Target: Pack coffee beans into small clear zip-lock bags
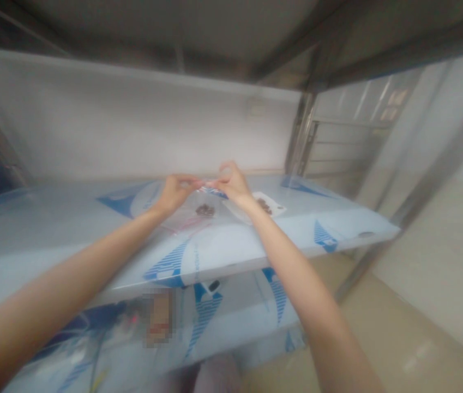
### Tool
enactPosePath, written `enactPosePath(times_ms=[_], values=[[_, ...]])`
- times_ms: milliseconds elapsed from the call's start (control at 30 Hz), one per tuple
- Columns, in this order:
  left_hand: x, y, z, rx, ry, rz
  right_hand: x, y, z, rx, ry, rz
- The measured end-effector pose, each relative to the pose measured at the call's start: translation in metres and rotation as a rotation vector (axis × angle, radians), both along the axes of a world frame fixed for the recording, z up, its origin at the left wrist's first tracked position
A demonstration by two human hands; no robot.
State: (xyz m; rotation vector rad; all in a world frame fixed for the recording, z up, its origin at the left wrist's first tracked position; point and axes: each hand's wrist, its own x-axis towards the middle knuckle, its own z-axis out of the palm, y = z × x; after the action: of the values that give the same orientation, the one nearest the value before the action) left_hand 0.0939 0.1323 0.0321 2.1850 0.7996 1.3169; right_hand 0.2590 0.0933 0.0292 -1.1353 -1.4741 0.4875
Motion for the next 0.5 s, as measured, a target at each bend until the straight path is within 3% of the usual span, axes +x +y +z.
enactPosePath(times_ms=[167, 300, 400, 500], values=[[0.005, -0.007, 0.002, 0.084, 0.098, 0.069, 0.005, 0.005, -0.004, -0.009, -0.008, -0.037], [-0.001, 0.002, 0.003, 0.087, 0.010, 0.139, 0.007, -0.006, 0.002, -0.001, 0.000, 0.058], [-0.026, 0.023, 0.007, 0.093, -0.092, 0.367, 0.007, -0.019, 0.010, -0.035, -0.017, 0.207], [-0.067, 0.048, 0.010, 0.124, -0.027, 0.716, 0.005, -0.027, 0.015, -0.105, -0.035, 0.306]])
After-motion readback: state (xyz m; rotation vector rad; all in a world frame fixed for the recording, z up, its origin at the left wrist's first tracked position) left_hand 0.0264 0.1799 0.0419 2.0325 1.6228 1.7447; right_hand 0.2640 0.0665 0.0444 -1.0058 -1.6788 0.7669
